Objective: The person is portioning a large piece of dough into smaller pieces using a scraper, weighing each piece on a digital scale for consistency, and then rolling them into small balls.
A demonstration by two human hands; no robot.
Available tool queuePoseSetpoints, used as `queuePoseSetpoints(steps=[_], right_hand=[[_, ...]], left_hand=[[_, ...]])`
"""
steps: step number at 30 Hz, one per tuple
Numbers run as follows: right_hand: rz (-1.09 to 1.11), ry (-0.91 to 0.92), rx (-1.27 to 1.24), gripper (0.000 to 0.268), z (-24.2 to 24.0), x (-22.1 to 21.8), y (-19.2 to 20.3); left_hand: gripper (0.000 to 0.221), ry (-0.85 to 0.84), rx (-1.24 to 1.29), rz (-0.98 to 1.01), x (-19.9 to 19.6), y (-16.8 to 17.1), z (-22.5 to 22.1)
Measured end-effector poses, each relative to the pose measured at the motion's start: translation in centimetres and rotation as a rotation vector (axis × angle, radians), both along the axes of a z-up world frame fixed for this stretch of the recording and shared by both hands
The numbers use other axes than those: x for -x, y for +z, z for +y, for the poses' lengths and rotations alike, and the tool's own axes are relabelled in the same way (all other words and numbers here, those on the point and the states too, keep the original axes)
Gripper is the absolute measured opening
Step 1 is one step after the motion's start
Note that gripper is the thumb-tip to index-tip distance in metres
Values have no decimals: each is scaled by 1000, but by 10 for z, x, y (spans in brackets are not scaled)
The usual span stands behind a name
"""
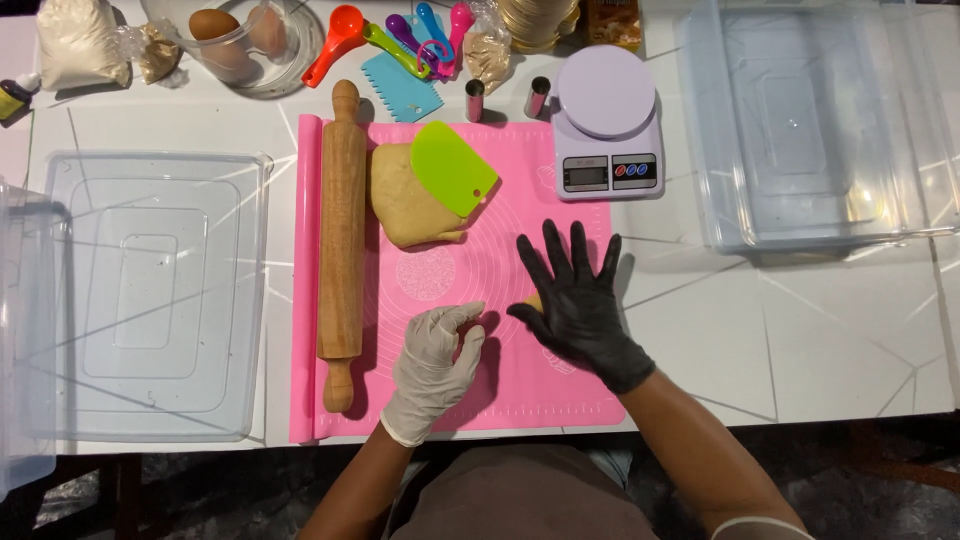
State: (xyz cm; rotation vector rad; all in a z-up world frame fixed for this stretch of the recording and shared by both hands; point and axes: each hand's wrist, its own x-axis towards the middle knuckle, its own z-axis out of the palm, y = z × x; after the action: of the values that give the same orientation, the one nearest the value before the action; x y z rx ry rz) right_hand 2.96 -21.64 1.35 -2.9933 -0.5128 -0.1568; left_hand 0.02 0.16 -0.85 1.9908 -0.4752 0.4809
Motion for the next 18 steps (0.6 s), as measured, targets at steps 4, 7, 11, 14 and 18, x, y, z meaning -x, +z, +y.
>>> queuePoseSetpoints(steps=[4, 7, 11, 14, 18], right_hand=[[35, 3, -55, 81, 5, -28, 3], [63, 30, -213, 76, -10, -32, 4], [128, 244, -410, 77, -42, -22, -5], [-17, 283, -162, 77, -47, -18, -42], [-173, 352, -7, 53, -40, -28, -49]], left_hand=[[26, -16, 5, 6, -1, 5, 0], [26, -10, -10, -18, -1, 4, -2], [25, -3, -3, -26, -1, 5, 0], [25, -10, -11, -19, -1, -4, -1], [23, -21, -33, -36, -4, 2, -4]])
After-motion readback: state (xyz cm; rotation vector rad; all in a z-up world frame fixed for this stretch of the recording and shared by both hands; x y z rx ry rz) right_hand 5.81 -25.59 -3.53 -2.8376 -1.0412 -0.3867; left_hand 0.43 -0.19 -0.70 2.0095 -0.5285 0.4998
